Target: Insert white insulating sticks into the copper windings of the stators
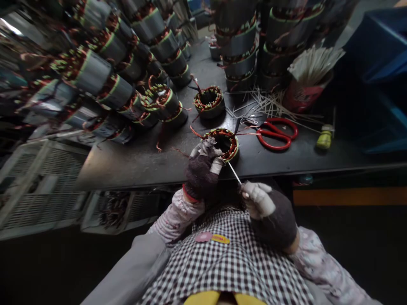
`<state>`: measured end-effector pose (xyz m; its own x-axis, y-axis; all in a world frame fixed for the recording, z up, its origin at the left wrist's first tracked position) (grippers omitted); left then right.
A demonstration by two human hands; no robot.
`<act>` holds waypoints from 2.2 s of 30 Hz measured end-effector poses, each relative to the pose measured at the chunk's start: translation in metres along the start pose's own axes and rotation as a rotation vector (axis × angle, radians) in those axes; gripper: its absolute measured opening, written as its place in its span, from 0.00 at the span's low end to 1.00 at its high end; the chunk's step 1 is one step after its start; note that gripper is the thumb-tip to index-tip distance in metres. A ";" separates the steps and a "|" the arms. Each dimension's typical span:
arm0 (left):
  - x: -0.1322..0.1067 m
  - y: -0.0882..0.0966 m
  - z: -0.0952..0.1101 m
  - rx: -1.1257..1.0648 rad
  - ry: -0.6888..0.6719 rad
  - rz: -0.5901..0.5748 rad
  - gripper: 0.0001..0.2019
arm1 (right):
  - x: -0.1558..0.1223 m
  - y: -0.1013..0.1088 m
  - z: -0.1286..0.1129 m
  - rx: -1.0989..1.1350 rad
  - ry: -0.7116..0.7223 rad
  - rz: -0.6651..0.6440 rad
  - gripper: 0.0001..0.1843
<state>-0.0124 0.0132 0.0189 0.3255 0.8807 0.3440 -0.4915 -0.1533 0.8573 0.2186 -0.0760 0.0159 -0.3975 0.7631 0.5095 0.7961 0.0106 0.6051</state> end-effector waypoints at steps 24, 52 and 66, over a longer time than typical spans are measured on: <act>0.006 0.004 0.007 -0.376 0.053 0.106 0.02 | 0.091 -0.006 0.022 -0.023 -0.051 -0.083 0.06; 0.007 0.009 0.009 -0.350 0.027 0.028 0.02 | 0.110 0.009 0.005 0.062 0.109 -0.109 0.10; 0.004 0.002 0.020 -0.233 -0.120 -0.020 0.08 | 0.124 -0.017 0.001 0.695 -0.352 -0.019 0.14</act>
<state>0.0046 0.0075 0.0294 0.4238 0.8211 0.3824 -0.6518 -0.0166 0.7582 0.1568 0.0191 0.0681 -0.3384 0.9178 0.2079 0.9400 0.3397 0.0305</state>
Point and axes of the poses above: each hand's wrist, its own x-axis towards the middle knuckle, its own y-axis out of the back of the hand, z = x × y, the point moved 3 cm from there along x, towards the middle knuckle, and after that the axes turned 14 degrees about -z, right-handed, at the moved point
